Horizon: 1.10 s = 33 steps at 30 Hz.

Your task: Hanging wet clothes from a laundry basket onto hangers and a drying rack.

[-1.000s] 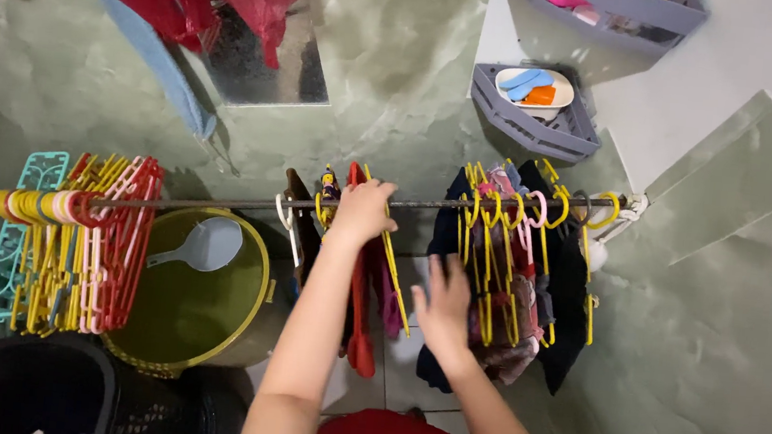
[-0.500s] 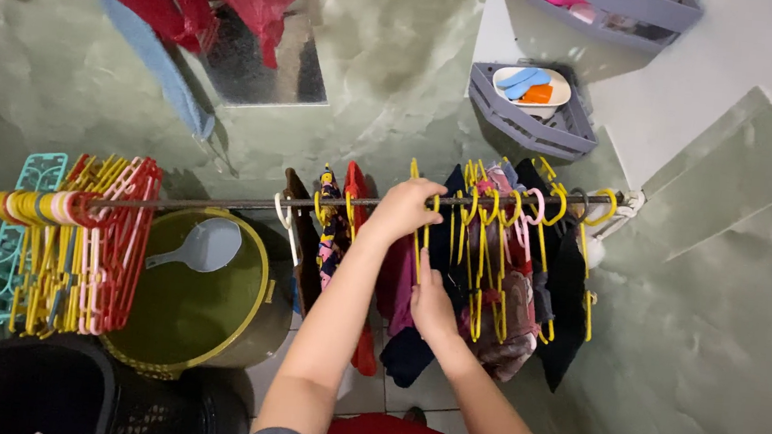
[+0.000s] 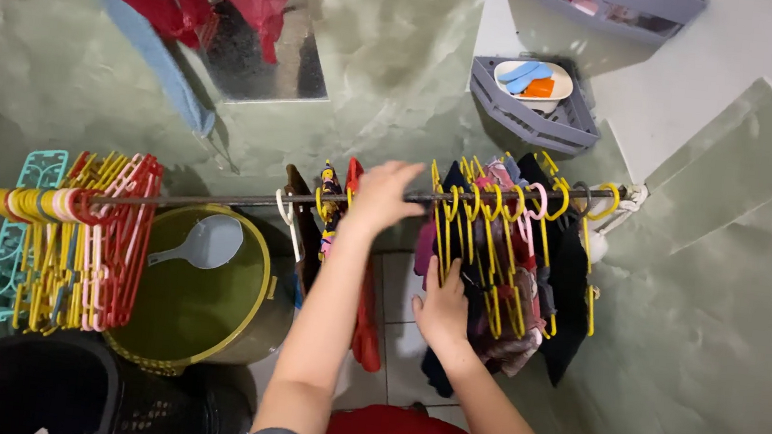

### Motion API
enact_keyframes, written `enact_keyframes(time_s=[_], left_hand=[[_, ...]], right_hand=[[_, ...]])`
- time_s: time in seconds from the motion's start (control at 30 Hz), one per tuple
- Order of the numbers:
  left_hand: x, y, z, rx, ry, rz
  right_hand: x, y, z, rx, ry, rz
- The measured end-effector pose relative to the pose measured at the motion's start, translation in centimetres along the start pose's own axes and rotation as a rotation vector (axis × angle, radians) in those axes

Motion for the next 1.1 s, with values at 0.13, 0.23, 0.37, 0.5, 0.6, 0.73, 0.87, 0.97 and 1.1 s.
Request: enact_keyframes(time_s=[0.13, 0.23, 0.37, 0.5, 0.6, 0.73, 0.87, 0.97, 1.1], left_hand=[[-2.6, -2.8, -3.6, -0.231, 0.112, -0.199], [-2.5, -5.0, -6.4, -0.359, 0.135, -0.304], [-1.9, -5.9, -8.1, -0.262, 0.071, -0.183], [-2.0, -5.8, -8.1, -0.275, 0.065, -0.174], [-2.3, -5.6, -7.2, -0.287, 0.079, -0.260], [-1.0, -5.3, -7.1, -0.259, 0.169, -0.235], [-0.3, -2.8, -3.5, -0.169, 0.095, -0.212], [1.0, -1.1, -1.5, -0.100, 0.047, -0.187], [2.1, 0.8, 0.0, -0.051, 0.004, -0.129]], right_hand=[[-1.4, -0.1, -1.4, -0.067, -0.114, 0.149], [-1.6, 0.0, -2.6, -0.168, -0.028, 0.315], [0.9, 0.2, -3.7, -0.275, 0.176, 0.253], [2.6, -0.7, -5.0, -0.122, 0.352, -0.179], [3.8, -1.3, -5.5, -0.111, 0.455, -0.345], [4.9, -1.5, -5.9, -0.107, 0.476, -0.448], [7.9, -0.1, -3.7, -0.087, 0.496, -0.354], [7.7, 0.8, -1.5, -0.049, 0.578, -0.232], [4.1, 0.7, 0.2, 0.006, 0.522, -0.127]])
Point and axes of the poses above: each hand's wrist, its own y-axis towards the middle knuckle, its own x-axis out of the palm, z = x × y, the point moved 2 cm from there along y, towards the middle knuckle, and after that the axes turned 10 degrees about x, right-handed, at the moved point
